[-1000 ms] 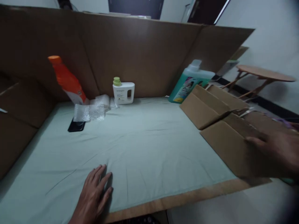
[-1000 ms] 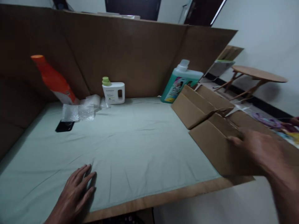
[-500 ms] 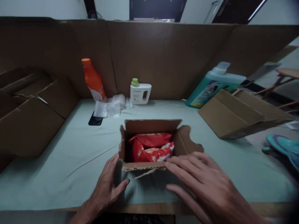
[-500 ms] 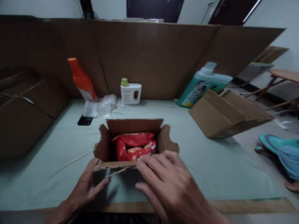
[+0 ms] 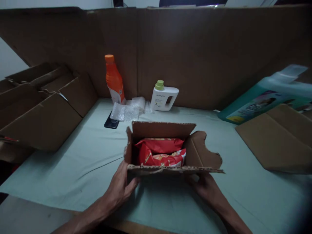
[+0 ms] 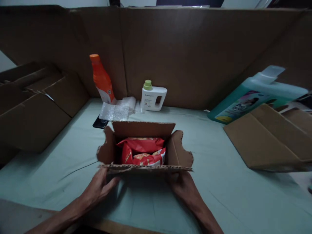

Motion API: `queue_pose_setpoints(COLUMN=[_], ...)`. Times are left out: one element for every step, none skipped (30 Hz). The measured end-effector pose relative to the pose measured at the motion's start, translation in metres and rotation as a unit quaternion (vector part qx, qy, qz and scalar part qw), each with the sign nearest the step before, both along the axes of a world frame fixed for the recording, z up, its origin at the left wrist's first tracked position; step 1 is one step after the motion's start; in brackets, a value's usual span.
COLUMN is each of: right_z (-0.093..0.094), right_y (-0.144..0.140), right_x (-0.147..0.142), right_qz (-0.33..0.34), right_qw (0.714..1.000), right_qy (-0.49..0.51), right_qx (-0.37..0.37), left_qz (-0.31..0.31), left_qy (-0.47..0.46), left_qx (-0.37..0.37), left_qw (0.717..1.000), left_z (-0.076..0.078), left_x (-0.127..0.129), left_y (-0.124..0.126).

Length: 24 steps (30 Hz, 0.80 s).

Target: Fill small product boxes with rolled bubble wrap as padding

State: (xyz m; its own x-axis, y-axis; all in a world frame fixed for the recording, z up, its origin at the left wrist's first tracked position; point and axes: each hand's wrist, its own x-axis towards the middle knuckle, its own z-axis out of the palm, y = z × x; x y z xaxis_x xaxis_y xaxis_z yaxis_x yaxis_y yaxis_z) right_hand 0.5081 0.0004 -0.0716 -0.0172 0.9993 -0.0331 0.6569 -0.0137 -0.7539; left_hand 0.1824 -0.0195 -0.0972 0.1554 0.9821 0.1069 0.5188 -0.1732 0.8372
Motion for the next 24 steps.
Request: queue_pose_setpoints(right_z=[-0.001,-0.002,-0.002,-0.002,-0.003,-0.005,-0.009,-0.014,-0.021,-0.029,-0.038,-0.047,-0.055,-0.062,-0.067,-0.071,-0.073,-0.075,-0.075,-0.076,-0.076,-0.077,-0.077,-0.077], right_y=[0.01,0.02,0.03,0.039,0.047,0.053,0.056,0.057,0.055,0.051,0.047,0.042,0.039,0.036,0.034,0.034,0.034,0.035,0.036,0.037,0.038,0.038,0.037,0.037], right_x=[0.002,0.005,0.01,0.015,0.02,0.024,0.028,0.03,0.033,0.035,0.036,0.038,0.039,0.041,0.042,0.043,0.044,0.046,0.047,0.048,0.049,0.05,0.05,0.05], right_qz=[-0.023,-0.051,-0.08,-0.109,-0.133,-0.15,-0.158,-0.159,-0.159,-0.16,-0.166,-0.173,-0.179,-0.186,-0.19,-0.19,-0.189,-0.188,-0.186,-0.186,-0.187,-0.189,-0.191,-0.19], right_qw=[1.0,0.998,0.996,0.994,0.991,0.988,0.985,0.983,0.982,0.981,0.979,0.977,0.975,0.973,0.973,0.973,0.973,0.973,0.973,0.973,0.972,0.972,0.971,0.971], right_qy=[0.004,0.008,0.012,0.018,0.027,0.036,0.046,0.054,0.061,0.067,0.069,0.07,0.068,0.061,0.052,0.043,0.036,0.032,0.031,0.032,0.032,0.031,0.031,0.033], right_qx=[-0.012,-0.021,-0.021,-0.012,0.005,0.027,0.05,0.068,0.081,0.09,0.099,0.107,0.115,0.121,0.125,0.125,0.126,0.128,0.131,0.134,0.137,0.139,0.14,0.141], left_qz=[-0.006,-0.017,-0.029,-0.041,-0.048,-0.053,-0.054,-0.049,-0.038,-0.021,0.004,0.034,0.067,0.099,0.127,0.15,0.17,0.187,0.203,0.218,0.231,0.239,0.239,0.233], left_qy=[-0.001,-0.001,0.001,0.005,0.009,0.016,0.025,0.036,0.049,0.065,0.081,0.099,0.118,0.137,0.155,0.172,0.186,0.198,0.207,0.212,0.214,0.212,0.206,0.196], left_qx=[0.011,0.023,0.035,0.045,0.051,0.055,0.057,0.058,0.059,0.061,0.064,0.067,0.07,0.072,0.073,0.072,0.069,0.062,0.052,0.039,0.025,0.012,0.002,-0.006], left_qw=[1.0,1.0,0.999,0.998,0.998,0.997,0.997,0.996,0.996,0.996,0.995,0.992,0.988,0.983,0.977,0.971,0.965,0.96,0.956,0.952,0.949,0.948,0.949,0.953], left_z=[0.003,0.005,0.007,0.01,0.012,0.014,0.016,0.018,0.022,0.026,0.031,0.038,0.044,0.051,0.056,0.061,0.065,0.067,0.068,0.068,0.068,0.068,0.069,0.071], left_x=[0.008,0.018,0.027,0.036,0.043,0.047,0.047,0.043,0.035,0.024,0.01,-0.006,-0.02,-0.033,-0.044,-0.051,-0.055,-0.056,-0.056,-0.054,-0.052,-0.05,-0.049,-0.049], left_y=[0.016,0.034,0.053,0.072,0.09,0.105,0.118,0.129,0.138,0.147,0.155,0.165,0.177,0.19,0.204,0.218,0.233,0.246,0.258,0.267,0.273,0.276,0.275,0.27])
